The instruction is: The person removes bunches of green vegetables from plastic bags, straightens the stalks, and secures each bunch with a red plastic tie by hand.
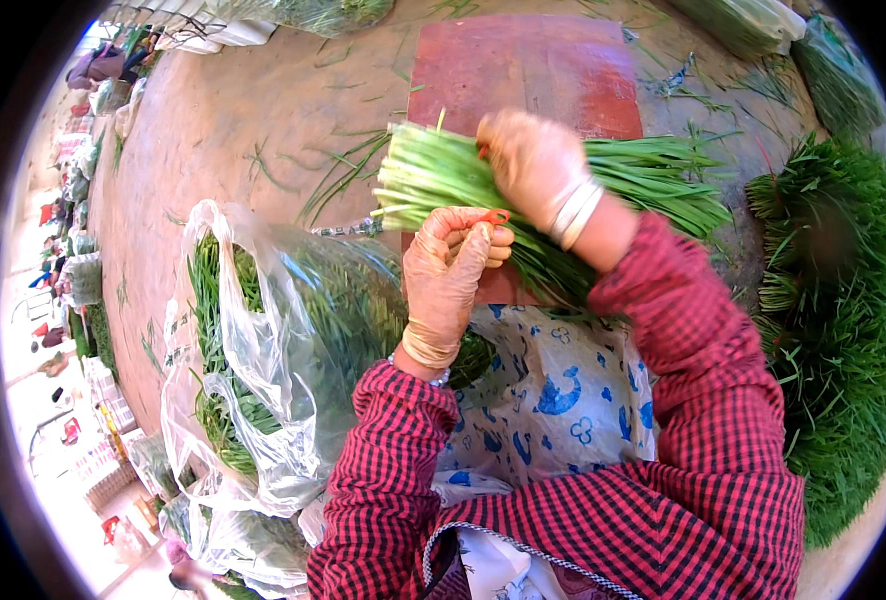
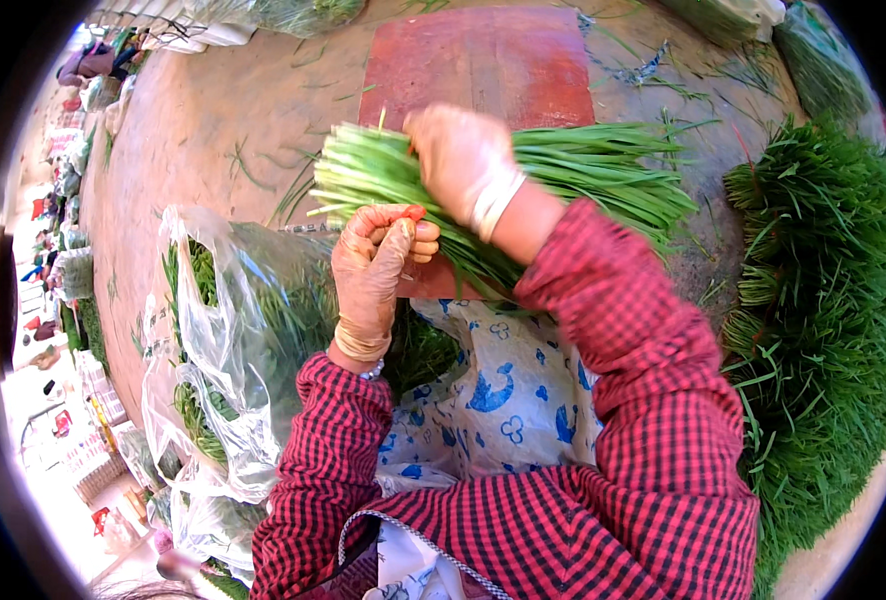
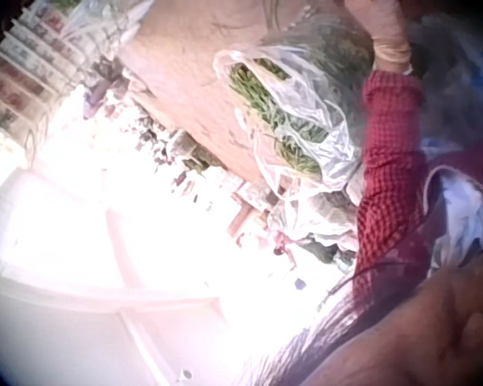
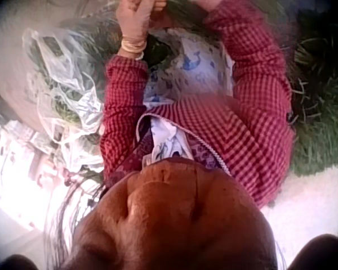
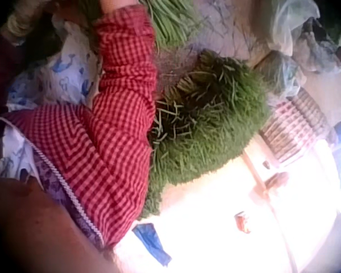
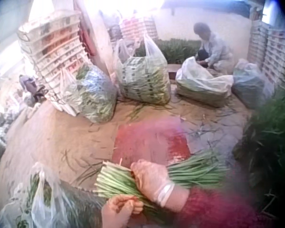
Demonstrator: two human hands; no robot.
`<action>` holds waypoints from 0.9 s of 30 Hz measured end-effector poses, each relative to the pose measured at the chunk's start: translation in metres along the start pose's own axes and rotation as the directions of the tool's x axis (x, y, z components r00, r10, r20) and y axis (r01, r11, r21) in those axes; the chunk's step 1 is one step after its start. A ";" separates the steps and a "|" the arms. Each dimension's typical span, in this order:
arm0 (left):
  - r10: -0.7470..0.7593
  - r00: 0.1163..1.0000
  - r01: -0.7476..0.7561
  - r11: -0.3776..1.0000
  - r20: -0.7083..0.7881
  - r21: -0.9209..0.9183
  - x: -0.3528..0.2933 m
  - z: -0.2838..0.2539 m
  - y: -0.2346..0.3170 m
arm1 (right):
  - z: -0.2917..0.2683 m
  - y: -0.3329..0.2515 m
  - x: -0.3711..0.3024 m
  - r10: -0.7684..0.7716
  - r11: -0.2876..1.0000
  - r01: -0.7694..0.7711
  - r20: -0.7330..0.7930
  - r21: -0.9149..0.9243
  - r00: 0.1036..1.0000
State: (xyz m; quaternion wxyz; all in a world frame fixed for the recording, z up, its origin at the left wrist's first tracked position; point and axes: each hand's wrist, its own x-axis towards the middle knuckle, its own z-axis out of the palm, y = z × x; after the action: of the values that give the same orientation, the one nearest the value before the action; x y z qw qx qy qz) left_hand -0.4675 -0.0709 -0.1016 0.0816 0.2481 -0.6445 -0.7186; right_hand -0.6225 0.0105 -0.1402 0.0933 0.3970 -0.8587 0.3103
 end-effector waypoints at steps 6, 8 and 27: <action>0.005 0.992 -0.020 0.993 -0.126 -0.120 -0.013 0.000 -0.015 | 0.006 -0.019 -0.039 -0.001 0.962 0.037 -0.131 0.272 0.991; -0.013 0.991 -0.004 0.992 -0.134 -0.125 -0.011 0.000 -0.016 | 0.004 -0.019 -0.047 -0.017 0.929 0.088 -0.197 0.359 0.980; -0.070 0.981 0.073 0.997 -0.181 0.013 0.016 0.006 -0.009 | -0.009 -0.004 -0.049 -0.058 0.832 0.066 -0.032 0.551 0.998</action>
State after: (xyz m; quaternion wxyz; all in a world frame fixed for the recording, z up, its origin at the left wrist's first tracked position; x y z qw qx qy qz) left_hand -0.4822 -0.0710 -0.1137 0.1113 0.3358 -0.6323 -0.6892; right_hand -0.5880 0.0445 -0.1511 -0.0092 0.4327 -0.7186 0.5443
